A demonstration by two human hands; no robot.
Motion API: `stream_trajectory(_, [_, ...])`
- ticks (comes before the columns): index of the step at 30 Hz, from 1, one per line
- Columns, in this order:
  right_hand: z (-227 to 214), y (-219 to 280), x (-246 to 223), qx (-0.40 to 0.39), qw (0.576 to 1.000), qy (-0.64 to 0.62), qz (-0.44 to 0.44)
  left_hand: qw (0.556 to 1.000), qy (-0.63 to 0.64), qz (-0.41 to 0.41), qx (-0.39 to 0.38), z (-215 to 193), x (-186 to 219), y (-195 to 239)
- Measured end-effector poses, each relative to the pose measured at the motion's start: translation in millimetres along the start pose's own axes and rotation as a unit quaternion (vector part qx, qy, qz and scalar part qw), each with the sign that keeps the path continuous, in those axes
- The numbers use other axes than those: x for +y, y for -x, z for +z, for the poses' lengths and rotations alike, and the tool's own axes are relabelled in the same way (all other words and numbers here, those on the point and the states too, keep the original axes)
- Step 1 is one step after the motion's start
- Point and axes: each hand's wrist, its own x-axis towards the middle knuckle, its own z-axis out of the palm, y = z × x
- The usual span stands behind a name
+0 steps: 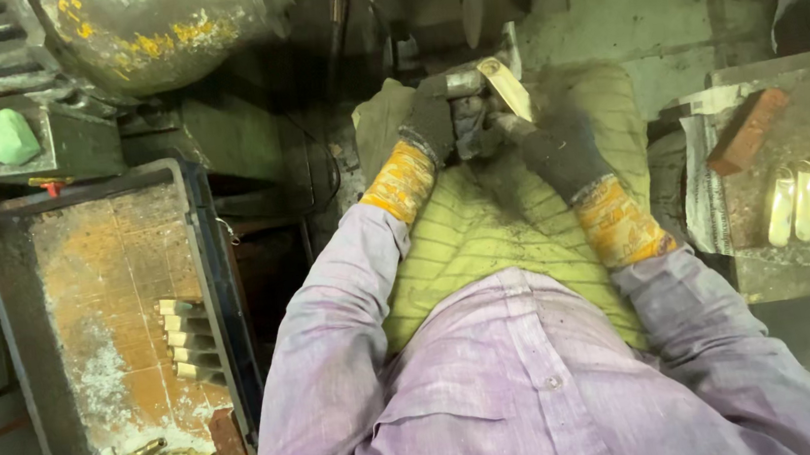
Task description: The person picks up metal pieces from a tray and holds them against a rotating polishing wheel. They apply a small block to the wheel and handle the metal parts one at a time to refine their surfaces.
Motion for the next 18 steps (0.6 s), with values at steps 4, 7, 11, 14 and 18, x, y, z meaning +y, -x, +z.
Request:
stream_trajectory(4, [6.5,-16.8,8.7,-0.019,0.99,-0.109,0.086,0.992,0.01,-0.029,-0.119,-6.6,-10.2,-36.3])
stream_trajectory(7, [9.0,-27.6,11.5,-0.043,0.979,-0.174,0.097,0.989,0.022,-0.032,-0.141,-10.7,-17.1,-52.2])
stream_trajectory(11, [7.6,-38.5,13.8,-0.066,0.996,-0.02,0.06,0.995,0.01,0.004,-0.1,-12.9,-32.0,-60.5])
stream_trajectory(14, [6.5,-43.8,14.8,-0.072,0.994,-0.059,0.062,0.998,0.0,0.005,-0.056,-12.6,-38.0,-65.1])
stream_trajectory(18, [5.0,-51.4,17.0,-0.097,0.99,-0.051,0.094,0.999,0.025,-0.004,-0.044,-10.7,-40.5,-68.1])
